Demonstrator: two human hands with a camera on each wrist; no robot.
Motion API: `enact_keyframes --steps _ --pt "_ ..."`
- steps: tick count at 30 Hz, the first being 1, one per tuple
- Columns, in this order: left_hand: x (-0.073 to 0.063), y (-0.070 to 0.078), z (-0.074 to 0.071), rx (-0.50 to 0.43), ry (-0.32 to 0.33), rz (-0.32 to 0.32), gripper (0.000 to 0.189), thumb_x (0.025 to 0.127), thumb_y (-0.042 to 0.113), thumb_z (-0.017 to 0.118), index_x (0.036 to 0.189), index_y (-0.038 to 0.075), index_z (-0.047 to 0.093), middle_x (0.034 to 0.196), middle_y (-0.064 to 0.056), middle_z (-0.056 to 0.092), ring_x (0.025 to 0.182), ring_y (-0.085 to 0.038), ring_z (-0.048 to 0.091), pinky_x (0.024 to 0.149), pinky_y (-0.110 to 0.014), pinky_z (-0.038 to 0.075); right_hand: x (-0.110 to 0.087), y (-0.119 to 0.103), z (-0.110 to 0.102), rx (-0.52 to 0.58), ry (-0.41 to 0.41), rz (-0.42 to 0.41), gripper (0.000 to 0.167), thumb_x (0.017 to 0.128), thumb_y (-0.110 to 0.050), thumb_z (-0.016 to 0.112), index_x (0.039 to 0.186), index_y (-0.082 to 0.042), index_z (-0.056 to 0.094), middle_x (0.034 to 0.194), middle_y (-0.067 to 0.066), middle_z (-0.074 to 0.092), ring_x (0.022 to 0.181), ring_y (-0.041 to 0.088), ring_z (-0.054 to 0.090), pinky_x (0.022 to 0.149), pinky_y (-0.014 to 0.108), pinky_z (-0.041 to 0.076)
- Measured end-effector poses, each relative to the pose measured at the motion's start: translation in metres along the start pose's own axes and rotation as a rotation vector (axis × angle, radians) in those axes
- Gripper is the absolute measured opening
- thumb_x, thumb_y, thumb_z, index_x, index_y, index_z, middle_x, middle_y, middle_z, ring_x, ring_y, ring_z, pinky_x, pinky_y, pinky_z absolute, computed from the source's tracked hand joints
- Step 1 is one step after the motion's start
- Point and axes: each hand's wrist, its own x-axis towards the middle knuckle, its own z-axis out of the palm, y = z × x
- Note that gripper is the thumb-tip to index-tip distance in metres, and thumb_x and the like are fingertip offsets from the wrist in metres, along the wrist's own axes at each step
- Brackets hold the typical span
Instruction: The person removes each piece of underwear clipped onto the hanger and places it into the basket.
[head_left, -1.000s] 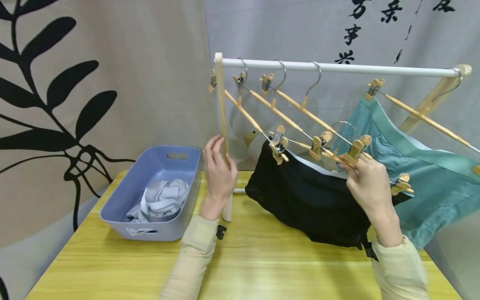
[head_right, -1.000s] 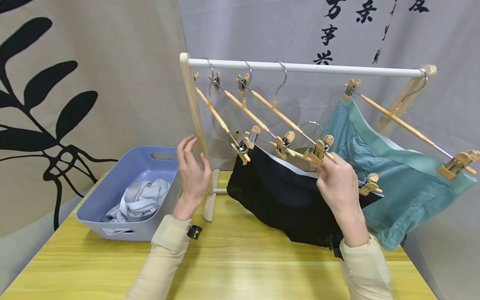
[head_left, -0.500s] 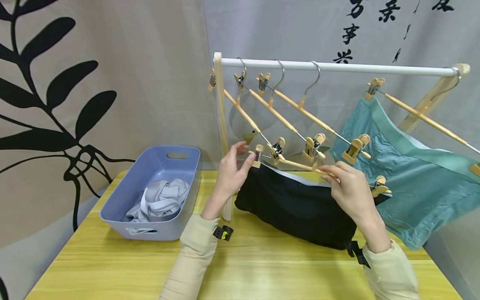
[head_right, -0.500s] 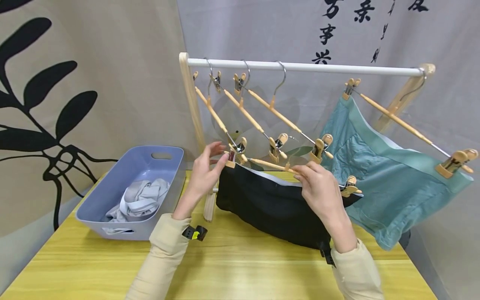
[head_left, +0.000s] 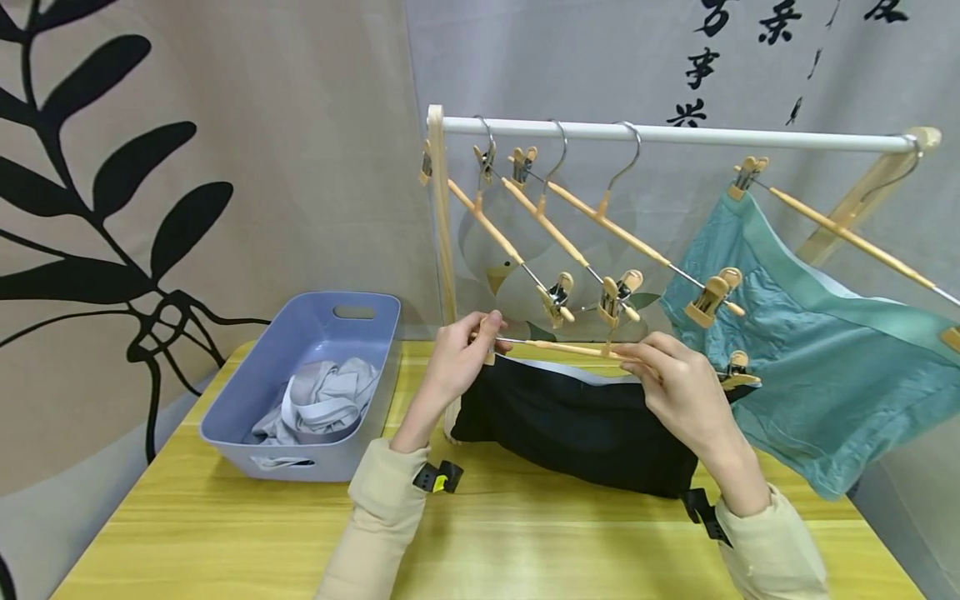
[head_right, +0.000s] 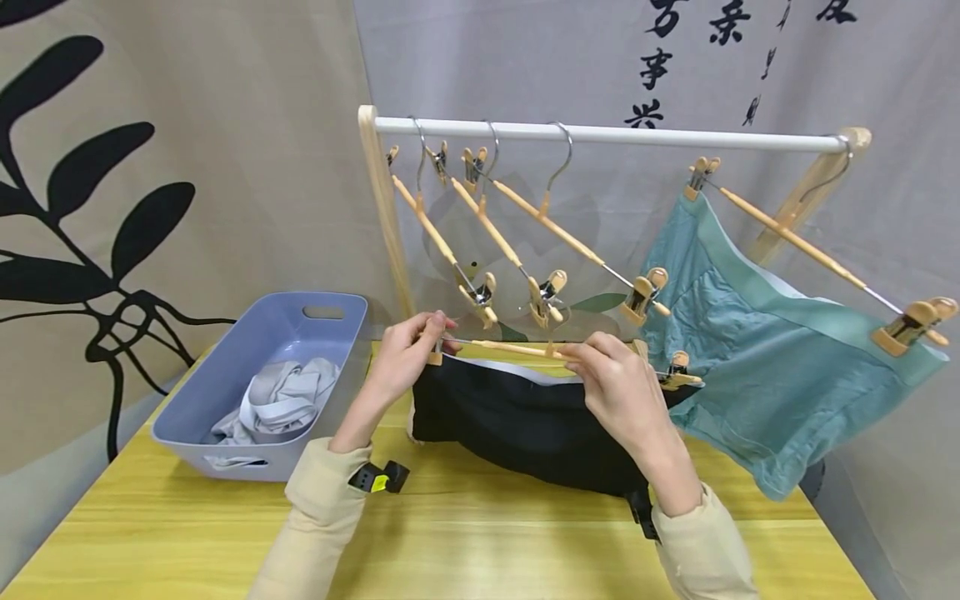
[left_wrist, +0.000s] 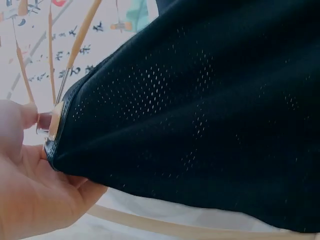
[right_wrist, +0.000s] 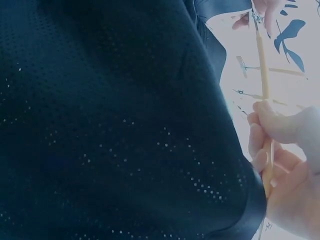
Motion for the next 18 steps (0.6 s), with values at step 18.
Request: enact_keyframes --steps 18 --pt "-0.015 0.011 -0.004 -0.318 0.134 -0.053 0.024 0.093 0.015 0.058 0.088 -0.007 0.066 0.075 -0.021 0.072 0.058 -0.004 0.066 0.062 -0.024 0.054 0.002 -0.007 0.002 0.028 0.004 -0.044 0.029 0.07 0.012 0.075 0.094 -0.005 0.073 0.076 0.001 0.061 0.059 0.004 0.04 0.054 0.01 0.029"
